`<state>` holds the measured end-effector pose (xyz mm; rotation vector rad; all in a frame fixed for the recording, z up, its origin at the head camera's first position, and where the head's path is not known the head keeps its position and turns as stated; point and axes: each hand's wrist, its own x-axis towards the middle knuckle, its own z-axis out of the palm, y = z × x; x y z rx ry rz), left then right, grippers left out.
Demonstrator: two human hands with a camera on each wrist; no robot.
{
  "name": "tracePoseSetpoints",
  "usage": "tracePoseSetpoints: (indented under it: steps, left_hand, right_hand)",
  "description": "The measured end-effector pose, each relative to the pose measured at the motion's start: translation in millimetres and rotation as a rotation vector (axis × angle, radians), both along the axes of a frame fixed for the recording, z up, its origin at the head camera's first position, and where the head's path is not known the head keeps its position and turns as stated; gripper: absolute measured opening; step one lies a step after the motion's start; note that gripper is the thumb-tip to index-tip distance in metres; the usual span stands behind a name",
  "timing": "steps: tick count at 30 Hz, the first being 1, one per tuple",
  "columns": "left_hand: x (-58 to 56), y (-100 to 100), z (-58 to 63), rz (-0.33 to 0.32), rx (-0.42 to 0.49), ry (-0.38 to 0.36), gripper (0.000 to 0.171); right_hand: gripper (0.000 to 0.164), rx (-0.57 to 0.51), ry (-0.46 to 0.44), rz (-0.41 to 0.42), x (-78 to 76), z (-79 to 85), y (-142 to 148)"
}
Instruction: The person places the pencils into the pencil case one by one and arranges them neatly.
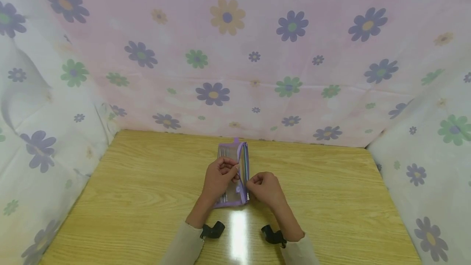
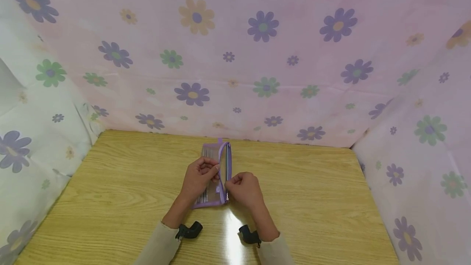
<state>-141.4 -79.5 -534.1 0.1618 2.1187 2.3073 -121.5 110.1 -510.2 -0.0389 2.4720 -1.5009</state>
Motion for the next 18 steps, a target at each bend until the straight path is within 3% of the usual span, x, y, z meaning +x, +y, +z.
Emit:
tracePoseSetpoints:
  steps: [18]
  left_hand:
    - [0.3,1.5,-1.2,-0.003,-0.012,0.021,0.012]
  right_hand:
    - [0.012,-0.048,-0.010,0.014,-0.4,-3.1,-1.9]
